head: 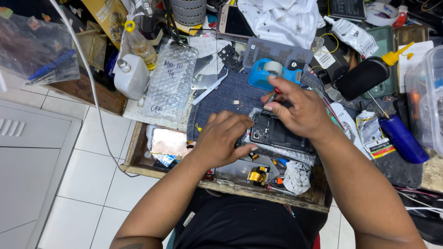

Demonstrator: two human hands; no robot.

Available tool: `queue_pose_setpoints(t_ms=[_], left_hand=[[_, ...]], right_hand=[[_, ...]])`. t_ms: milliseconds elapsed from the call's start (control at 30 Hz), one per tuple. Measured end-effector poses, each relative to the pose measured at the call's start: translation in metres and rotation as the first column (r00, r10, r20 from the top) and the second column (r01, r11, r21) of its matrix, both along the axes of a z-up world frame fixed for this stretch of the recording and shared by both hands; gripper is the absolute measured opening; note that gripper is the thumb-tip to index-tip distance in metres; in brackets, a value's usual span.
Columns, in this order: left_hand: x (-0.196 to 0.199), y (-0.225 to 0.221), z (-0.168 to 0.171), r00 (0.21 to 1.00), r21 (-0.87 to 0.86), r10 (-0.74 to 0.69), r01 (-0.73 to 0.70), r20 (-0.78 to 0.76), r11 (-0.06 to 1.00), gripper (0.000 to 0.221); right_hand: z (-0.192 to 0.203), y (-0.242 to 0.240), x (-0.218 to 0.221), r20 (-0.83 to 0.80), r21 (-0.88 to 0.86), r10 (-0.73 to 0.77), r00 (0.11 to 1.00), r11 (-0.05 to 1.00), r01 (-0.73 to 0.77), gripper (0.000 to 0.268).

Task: The person uses a screwdriver to remove screws from a mobile phone, handles internal parts, and places them on a workbench.

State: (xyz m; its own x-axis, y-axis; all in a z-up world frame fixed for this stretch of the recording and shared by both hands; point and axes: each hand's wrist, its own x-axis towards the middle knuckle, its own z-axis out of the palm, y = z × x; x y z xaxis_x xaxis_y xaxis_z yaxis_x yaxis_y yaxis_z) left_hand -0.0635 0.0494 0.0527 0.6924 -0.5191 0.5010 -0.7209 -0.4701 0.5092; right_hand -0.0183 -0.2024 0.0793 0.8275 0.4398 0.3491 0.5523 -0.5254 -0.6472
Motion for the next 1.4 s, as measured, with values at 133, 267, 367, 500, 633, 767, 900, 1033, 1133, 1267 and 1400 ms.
queue_pose_setpoints(t_ms=[133, 267, 367, 500, 633, 767, 900, 1033, 1133, 1267, 1400], left_hand=[[0.0, -0.004, -0.005, 0.999, 0.041, 0.009, -0.01, 0.036, 0.999, 0.046], [0.001, -0.005, -0.009, 0.998, 0.038, 0.02, -0.022, 0.061, 0.999, 0.044], [0.001, -0.005, -0.009, 0.997, 0.053, 0.021, -0.025, 0.073, 0.998, 0.044], [0.002, -0.003, -0.01, 0.998, 0.051, 0.014, -0.018, 0.067, 0.999, 0.043], [0.003, -0.002, -0.012, 0.998, 0.043, 0.022, -0.024, 0.066, 0.999, 0.043], [0.003, -0.002, -0.016, 0.996, 0.042, 0.027, -0.03, 0.083, 0.999, 0.043], [0.004, -0.003, -0.016, 0.988, 0.059, 0.051, -0.06, 0.144, 0.996, 0.042], [0.003, -0.001, -0.019, 0.989, 0.065, 0.051, -0.06, 0.136, 0.996, 0.041], [0.005, 0.0, -0.02, 0.989, 0.066, 0.043, -0.053, 0.14, 0.996, 0.042], [0.005, -0.001, -0.02, 0.992, 0.069, 0.054, -0.062, 0.116, 0.996, 0.041], [0.006, -0.001, -0.021, 0.991, 0.067, 0.05, -0.058, 0.12, 0.996, 0.041]], right_hand=[[-0.017, -0.002, -0.002, 0.051, 0.098, -0.031, 0.998, 0.995, 0.026, 0.057], [-0.028, -0.003, -0.003, 0.037, 0.171, -0.072, 0.997, 0.983, 0.064, 0.06], [-0.03, -0.003, -0.002, 0.053, 0.185, -0.049, 0.997, 0.982, 0.038, 0.064], [-0.025, -0.01, 0.004, -0.025, 0.123, 0.069, 0.997, 0.99, -0.066, 0.082], [-0.026, -0.019, 0.016, -0.077, 0.315, 0.102, 0.992, 0.946, -0.073, 0.078], [-0.029, -0.02, 0.02, -0.057, 0.439, 0.075, 0.996, 0.897, -0.042, 0.078], [-0.042, 0.002, 0.02, -0.063, 0.34, 0.17, 0.983, 0.93, -0.139, 0.082], [-0.053, 0.011, 0.023, -0.075, 0.376, 0.169, 0.983, 0.917, -0.129, 0.079], [-0.055, 0.011, 0.024, -0.117, 0.393, 0.173, 0.978, 0.912, -0.115, 0.078], [-0.056, 0.013, 0.025, -0.147, 0.397, 0.208, 0.967, 0.908, -0.135, 0.078], [-0.057, 0.015, 0.026, -0.147, 0.372, 0.195, 0.97, 0.919, -0.128, 0.077]])
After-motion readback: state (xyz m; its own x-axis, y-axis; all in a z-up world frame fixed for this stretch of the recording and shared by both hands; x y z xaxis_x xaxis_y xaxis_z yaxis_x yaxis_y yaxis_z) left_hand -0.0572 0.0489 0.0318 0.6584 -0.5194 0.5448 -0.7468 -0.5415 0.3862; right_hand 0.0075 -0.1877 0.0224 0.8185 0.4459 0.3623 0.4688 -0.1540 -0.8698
